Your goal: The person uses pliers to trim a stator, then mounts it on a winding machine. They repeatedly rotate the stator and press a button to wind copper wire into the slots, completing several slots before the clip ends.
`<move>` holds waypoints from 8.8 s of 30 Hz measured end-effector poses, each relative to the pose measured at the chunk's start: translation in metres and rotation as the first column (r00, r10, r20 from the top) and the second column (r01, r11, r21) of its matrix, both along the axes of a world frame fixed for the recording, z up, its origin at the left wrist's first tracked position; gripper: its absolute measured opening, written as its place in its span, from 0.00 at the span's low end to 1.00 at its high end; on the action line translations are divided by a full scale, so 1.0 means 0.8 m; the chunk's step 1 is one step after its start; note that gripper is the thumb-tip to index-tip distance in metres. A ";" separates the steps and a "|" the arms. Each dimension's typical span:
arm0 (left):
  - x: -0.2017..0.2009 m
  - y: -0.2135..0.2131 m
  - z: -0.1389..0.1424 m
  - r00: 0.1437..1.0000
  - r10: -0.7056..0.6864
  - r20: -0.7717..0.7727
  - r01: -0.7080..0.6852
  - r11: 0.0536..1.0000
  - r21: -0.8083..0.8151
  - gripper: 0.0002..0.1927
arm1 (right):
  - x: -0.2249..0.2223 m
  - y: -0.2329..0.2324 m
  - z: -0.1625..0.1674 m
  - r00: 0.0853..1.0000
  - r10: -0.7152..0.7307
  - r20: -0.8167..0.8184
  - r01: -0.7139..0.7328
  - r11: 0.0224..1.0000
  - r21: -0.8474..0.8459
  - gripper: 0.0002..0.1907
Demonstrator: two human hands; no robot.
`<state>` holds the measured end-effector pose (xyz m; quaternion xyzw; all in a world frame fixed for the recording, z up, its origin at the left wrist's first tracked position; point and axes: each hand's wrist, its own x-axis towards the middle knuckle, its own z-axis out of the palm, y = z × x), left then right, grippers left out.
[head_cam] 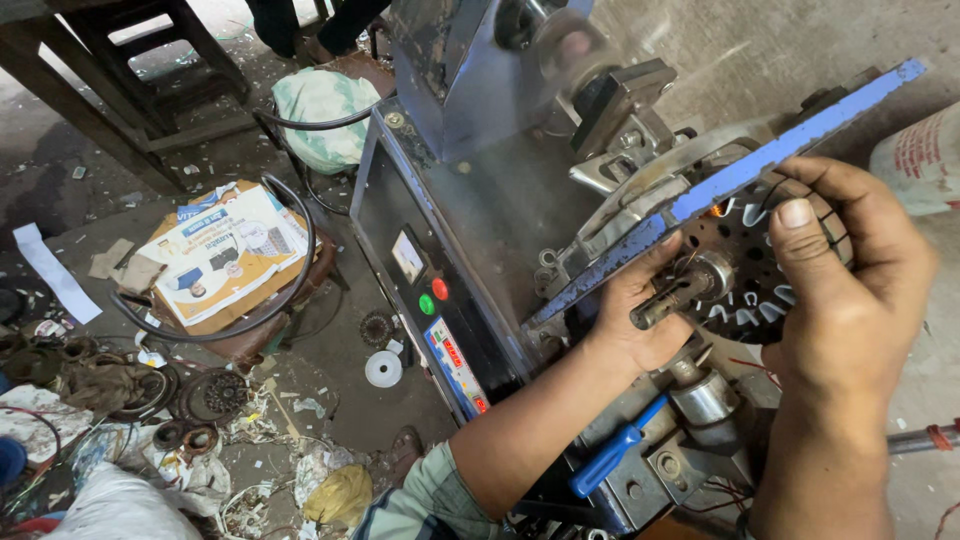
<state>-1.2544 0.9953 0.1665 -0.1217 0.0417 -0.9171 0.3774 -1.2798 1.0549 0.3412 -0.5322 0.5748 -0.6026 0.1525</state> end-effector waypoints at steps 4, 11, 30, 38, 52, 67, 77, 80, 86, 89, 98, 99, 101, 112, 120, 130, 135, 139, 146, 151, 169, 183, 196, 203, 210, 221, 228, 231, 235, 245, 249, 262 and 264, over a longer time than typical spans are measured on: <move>0.002 0.000 0.007 1.000 -0.016 0.013 0.015 1.000 0.014 0.21 | 0.001 0.001 0.000 1.000 -0.016 -0.004 0.016 1.000 0.015 0.15; 0.003 -0.002 0.010 0.999 0.036 0.018 -0.036 0.999 -0.020 0.20 | -0.002 0.001 -0.003 1.000 -0.019 -0.007 0.019 1.000 0.007 0.15; 0.006 -0.002 0.004 1.000 -0.005 -0.019 0.004 1.000 -0.031 0.20 | 0.002 -0.001 -0.002 0.999 0.005 0.033 -0.005 1.000 -0.005 0.14; 0.005 -0.004 0.003 1.000 -0.012 -0.028 0.011 1.000 -0.025 0.21 | 0.003 -0.002 -0.001 0.998 -0.014 0.068 0.013 1.000 0.007 0.14; 0.011 -0.003 0.016 1.000 0.023 -0.012 -0.024 0.999 -0.040 0.22 | 0.007 -0.003 0.003 0.997 -0.019 0.070 0.019 1.000 0.007 0.14; 0.023 -0.003 0.026 1.000 0.003 -0.016 -0.005 0.989 -0.145 0.29 | -0.003 -0.001 -0.005 0.999 -0.045 0.030 0.044 0.999 0.026 0.14; 0.023 -0.002 0.036 1.000 0.021 -0.019 -0.023 0.989 -0.145 0.27 | -0.009 -0.003 -0.013 0.997 0.014 0.081 -0.015 1.000 0.008 0.14; 0.044 0.022 0.045 0.993 -0.114 0.015 0.114 0.992 -0.055 0.27 | -0.006 -0.005 -0.009 0.998 -0.013 0.063 0.011 0.999 0.032 0.14; 0.262 0.017 -0.025 0.842 -0.237 0.485 0.534 0.505 -0.678 0.41 | -0.009 -0.005 -0.012 0.998 -0.037 0.047 0.034 0.998 0.056 0.15; 0.368 -0.092 -0.058 0.599 0.406 0.690 0.550 0.417 -0.723 0.30 | -0.013 -0.004 -0.015 0.998 -0.060 0.027 0.058 0.995 0.083 0.15; 0.360 -0.267 0.130 -0.030 0.861 -0.507 0.636 -0.375 -0.675 0.38 | -0.014 -0.007 -0.015 0.996 -0.091 -0.016 0.093 0.990 0.108 0.15; 0.336 -0.276 0.150 0.037 0.803 -0.595 0.647 -0.473 -0.598 0.37 | -0.015 -0.008 -0.016 0.997 -0.073 0.008 0.071 0.992 0.104 0.15; 0.292 -0.291 0.173 0.116 0.701 -0.703 0.670 -0.578 -0.466 0.36 | -0.018 -0.011 -0.019 0.998 -0.041 0.050 0.036 0.995 0.089 0.15; 0.215 -0.318 0.152 -0.012 0.638 -0.770 0.656 -0.576 -0.488 0.22 | -0.027 -0.014 -0.029 0.993 -0.045 0.105 0.036 0.996 0.084 0.16; 0.211 -0.300 0.179 0.062 0.908 -0.415 0.486 -0.390 -0.782 0.26 | -0.031 -0.020 -0.029 0.998 0.005 0.067 -0.009 0.998 0.057 0.16; 0.225 0.014 0.106 0.072 0.993 0.093 -0.529 0.117 -0.841 0.16 | -0.028 -0.017 -0.026 0.993 0.025 0.119 -0.035 0.996 0.080 0.16; 0.146 0.061 0.061 0.138 0.975 0.173 0.067 0.165 -0.984 0.47 | -0.023 -0.013 -0.019 0.998 0.004 0.059 -0.011 0.992 0.124 0.16; 0.108 0.036 0.070 0.376 0.882 0.284 -0.124 0.352 -0.928 0.48 | -0.023 -0.014 -0.013 0.999 0.017 -0.031 -0.013 0.993 0.117 0.16; 0.113 0.050 0.077 0.512 0.715 0.476 -0.125 0.611 -0.782 0.40 | -0.035 -0.012 -0.012 0.979 0.129 0.156 -0.155 0.973 0.168 0.19; 0.119 0.049 0.064 0.319 0.904 0.284 -0.084 0.326 -0.942 0.34 | -0.060 0.031 -0.044 0.933 0.150 0.327 -0.192 0.976 0.100 0.21; 0.129 0.032 0.032 0.391 0.916 0.095 -0.110 0.149 -0.983 0.27 | -0.102 0.062 -0.132 0.974 0.215 0.078 -0.212 0.976 -0.045 0.25; 0.097 0.004 0.066 0.789 0.480 0.383 -0.013 0.637 -0.771 0.27 | -0.104 0.050 -0.126 0.736 0.397 0.548 -0.304 0.917 -0.256 0.31; 0.080 0.002 0.075 0.838 0.387 0.386 -0.121 0.820 -0.560 0.25 | -0.073 0.030 -0.071 0.850 0.228 0.476 -0.211 0.973 -0.089 0.31; 0.069 0.004 0.065 0.836 0.320 0.446 -0.060 0.861 -0.505 0.21 | -0.061 0.031 -0.051 0.846 0.203 0.492 -0.195 0.978 -0.068 0.26; 0.050 0.001 0.036 0.848 0.323 0.419 -0.072 0.855 -0.513 0.20 | -0.057 0.025 -0.047 0.882 0.202 0.426 -0.186 0.979 -0.079 0.22; 0.033 -0.005 0.015 0.858 0.143 0.494 0.023 0.949 -0.316 0.19 | -0.043 0.007 -0.026 0.913 0.144 0.382 -0.162 0.987 0.014 0.22; 0.028 -0.004 0.009 0.836 0.218 0.503 -0.015 0.926 -0.376 0.18 | -0.035 0.005 -0.016 0.938 0.125 0.325 -0.144 0.989 0.034 0.21; 0.026 -0.006 0.002 0.862 0.192 0.469 -0.008 0.930 -0.367 0.19 | -0.032 0.001 -0.014 0.939 0.157 0.305 -0.165 0.986 0.000 0.21; 0.022 -0.010 -0.009 0.882 0.213 0.420 -0.027 0.913 -0.407 0.21 | -0.027 -0.001 -0.013 0.946 0.134 0.297 -0.145 0.989 0.015 0.20; 0.006 -0.017 -0.025 0.924 0.263 0.279 -0.113 0.882 -0.457 0.20 | -0.031 -0.002 -0.010 0.977 0.123 0.173 -0.130 0.991 0.030 0.16; 0.015 -0.017 -0.011 0.907 0.290 0.305 -0.129 0.881 -0.456 0.21 | -0.032 -0.002 -0.020 0.986 0.127 0.107 -0.127 0.992 -0.012 0.14; 0.285 0.007 -0.103 -0.451 0.760 0.468 -0.020 0.516 -0.856 0.18 | -0.036 -0.005 -0.026 0.988 0.114 0.104 -0.113 0.993 -0.018 0.16; 0.297 0.001 -0.136 -0.397 0.869 0.296 0.184 0.391 -0.902 0.22 | -0.034 -0.005 -0.027 0.988 0.107 0.112 -0.106 0.994 -0.016 0.16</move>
